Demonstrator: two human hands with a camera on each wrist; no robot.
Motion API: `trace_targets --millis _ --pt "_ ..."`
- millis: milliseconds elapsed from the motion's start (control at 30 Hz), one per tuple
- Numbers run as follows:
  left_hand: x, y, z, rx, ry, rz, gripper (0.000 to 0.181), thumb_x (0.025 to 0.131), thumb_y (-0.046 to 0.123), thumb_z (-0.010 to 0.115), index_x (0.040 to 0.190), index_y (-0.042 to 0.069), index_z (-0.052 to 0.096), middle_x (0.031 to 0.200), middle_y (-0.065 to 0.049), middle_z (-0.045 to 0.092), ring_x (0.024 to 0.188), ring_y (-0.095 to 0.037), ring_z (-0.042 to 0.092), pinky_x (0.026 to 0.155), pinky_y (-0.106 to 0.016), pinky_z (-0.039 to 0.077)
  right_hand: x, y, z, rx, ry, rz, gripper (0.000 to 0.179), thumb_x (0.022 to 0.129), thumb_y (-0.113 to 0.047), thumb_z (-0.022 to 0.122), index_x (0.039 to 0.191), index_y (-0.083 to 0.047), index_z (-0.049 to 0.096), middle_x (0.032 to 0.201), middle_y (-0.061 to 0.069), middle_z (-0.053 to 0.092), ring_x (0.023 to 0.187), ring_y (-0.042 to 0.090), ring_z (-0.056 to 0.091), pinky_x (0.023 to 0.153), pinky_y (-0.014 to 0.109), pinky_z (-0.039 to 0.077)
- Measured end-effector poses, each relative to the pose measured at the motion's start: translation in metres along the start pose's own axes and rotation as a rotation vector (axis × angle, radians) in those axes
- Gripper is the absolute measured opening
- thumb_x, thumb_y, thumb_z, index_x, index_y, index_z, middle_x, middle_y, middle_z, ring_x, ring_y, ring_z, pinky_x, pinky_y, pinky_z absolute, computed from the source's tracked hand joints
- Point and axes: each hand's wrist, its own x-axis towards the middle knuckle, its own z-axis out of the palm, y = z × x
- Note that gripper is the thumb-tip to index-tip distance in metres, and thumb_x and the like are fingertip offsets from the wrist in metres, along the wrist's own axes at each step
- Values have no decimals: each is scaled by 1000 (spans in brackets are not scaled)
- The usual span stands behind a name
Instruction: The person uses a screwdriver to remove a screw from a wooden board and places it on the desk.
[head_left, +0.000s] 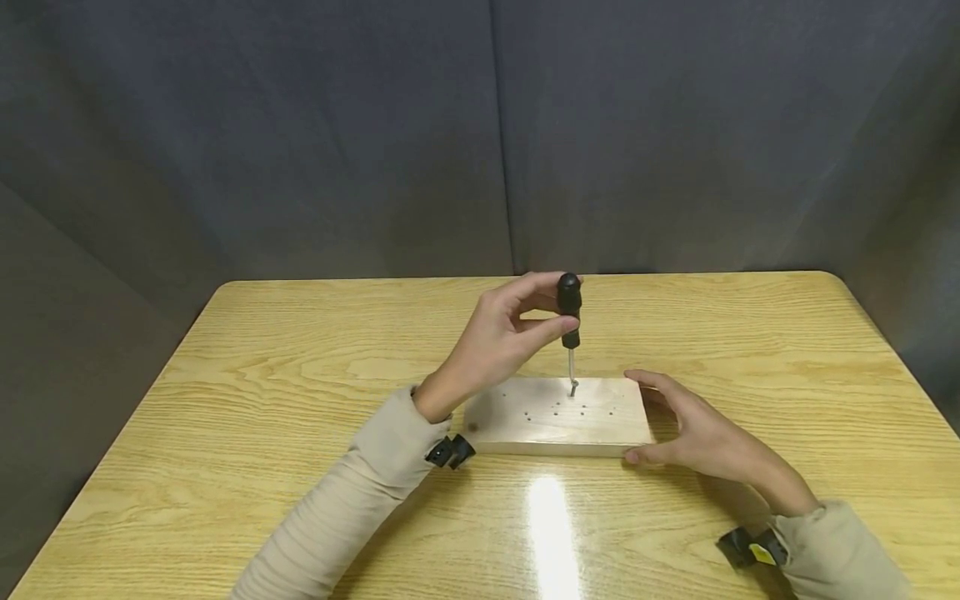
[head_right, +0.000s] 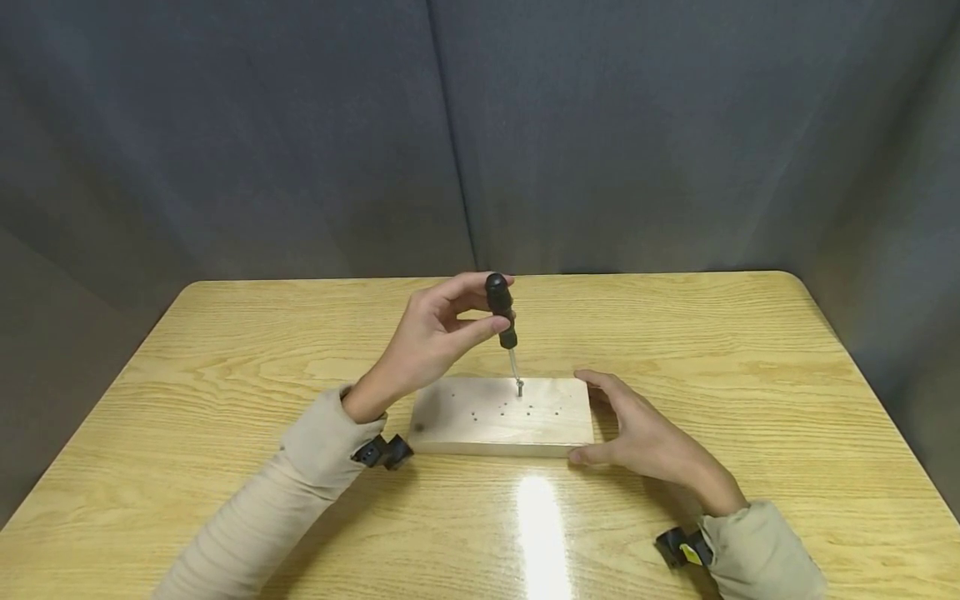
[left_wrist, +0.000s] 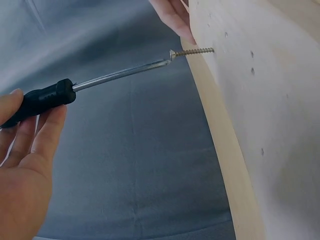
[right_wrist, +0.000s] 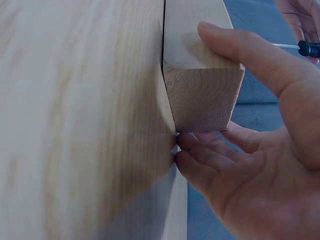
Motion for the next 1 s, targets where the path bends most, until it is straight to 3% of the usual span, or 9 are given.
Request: trace_targets --millis 1000 --pt "1 5 6 12 -43 2 42 88 -4 70 128 -4 61 112 -20 67 99 -25 69 86 -28 61 -1 -1 1 16 -11 -1 102 76 -33 86 154 -3 27 154 26 35 141 49 32 108 72 29"
